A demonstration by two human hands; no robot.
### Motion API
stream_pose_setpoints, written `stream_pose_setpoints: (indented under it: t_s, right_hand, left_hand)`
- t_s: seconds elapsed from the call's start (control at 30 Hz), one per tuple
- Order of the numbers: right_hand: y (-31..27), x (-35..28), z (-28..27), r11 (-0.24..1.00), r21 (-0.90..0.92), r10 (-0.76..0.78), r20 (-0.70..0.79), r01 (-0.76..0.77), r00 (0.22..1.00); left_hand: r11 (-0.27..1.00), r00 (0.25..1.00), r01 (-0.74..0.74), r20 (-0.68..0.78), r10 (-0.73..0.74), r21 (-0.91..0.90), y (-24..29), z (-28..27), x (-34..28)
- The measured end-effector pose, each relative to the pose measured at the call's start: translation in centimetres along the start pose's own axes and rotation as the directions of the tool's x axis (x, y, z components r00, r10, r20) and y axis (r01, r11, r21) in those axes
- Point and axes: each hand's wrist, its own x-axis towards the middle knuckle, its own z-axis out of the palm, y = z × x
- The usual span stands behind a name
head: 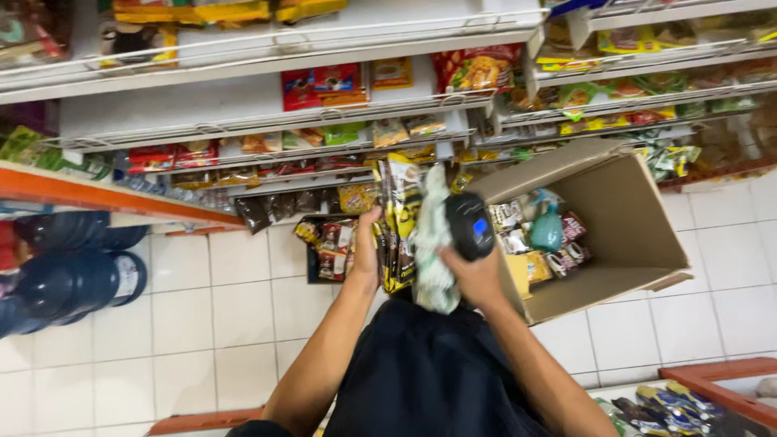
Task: The person uses a handheld barcode scanner to scan several packaged food items from a cardboard box, handling them one at a time, and then places some of the scanned items onto a store shelf.
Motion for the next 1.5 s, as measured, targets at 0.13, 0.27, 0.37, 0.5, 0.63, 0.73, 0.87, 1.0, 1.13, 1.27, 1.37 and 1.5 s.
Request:
stream_pose_setpoints:
  t_s: [0.13,0.27,0.37,0.5,0.63,0.73,0.87,1.0,1.13,1.27,1.37,1.5]
  right_hand:
    - [-1.0,3.0,0.7,0.958,0.275,-0.043,-0.149,0.084,0.988]
    - [-1.0,3.3,1.0,0.746,0.663,0.123,-0.040,-0.065,0.992]
    - [-0.3,1.4,1.4,0.838,0.540,-0.087,0.007,0.070,0.996]
    - [0.8,-0.9,-0.1,0.958,0.234,-0.194,0.103,0.166,0.976]
    - [1.3,-1.2,-1.6,0.979,0.145,-0.154,0.092,0.140,0.984]
    - [1.8,0.7,-2.8,0.965,0.225,-0.106,-0.120,0.131,0.987]
    - [2.2,2.7,-5.0,0.854,0.513,0.030,-0.210,0.084,0.977]
    - [2.2,0.6,-6.5,0.979,0.126,-0.149,-0.077,0.158,0.986]
    - [2.7,-1.9,-7.8,0.972,0.041,-0.234,0.110,0.231,0.966]
    - [3.9,-0.5,-9.4,0.989,-0.023,-0.148,-0.076,0.147,0.986]
    - [5.3,1.9,-10.5,0.989,0.093,-0.085,-0.267,0.113,0.960]
    - [7.3,2.4,-11.9,0.982,0.153,-0.058,-0.325,0.113,0.944]
  left_hand:
    - [0.987,0.992,0.106,0.086,-0.095,-0.124,-0.1,-0.2,-1.5]
    - [0.922,0.969,0.240,0.135,-0.207,-0.303,-0.5,-1.2,-1.3]
    - [0.961,0.989,0.088,0.137,-0.053,-0.262,-0.1,-2.2,-0.6]
    - [0.985,0.997,0.048,-0.056,-0.058,-0.164,0.2,-2.0,-0.7]
    - [0.994,0.998,-0.037,0.037,0.041,-0.100,0.7,0.0,-1.5]
    - [0.999,0.986,0.009,0.164,0.000,-0.051,-0.5,1.6,-2.5]
    - [0.986,0.966,0.110,0.247,-0.077,-0.123,-3.4,3.4,-2.3]
    - [0.992,0.996,0.085,-0.031,-0.088,-0.089,-5.6,5.1,0.4]
    - [0.999,0.994,-0.012,-0.112,0.016,0.041,-6.9,5.7,1.4]
    - [0.991,0.988,0.111,0.098,-0.118,0.077,-8.2,6.0,-0.2]
    - [0.996,0.928,0.057,0.364,-0.079,0.071,-9.8,6.8,-1.5]
    - [0.984,0.937,0.157,0.302,-0.177,0.087,-10.8,7.6,-1.4]
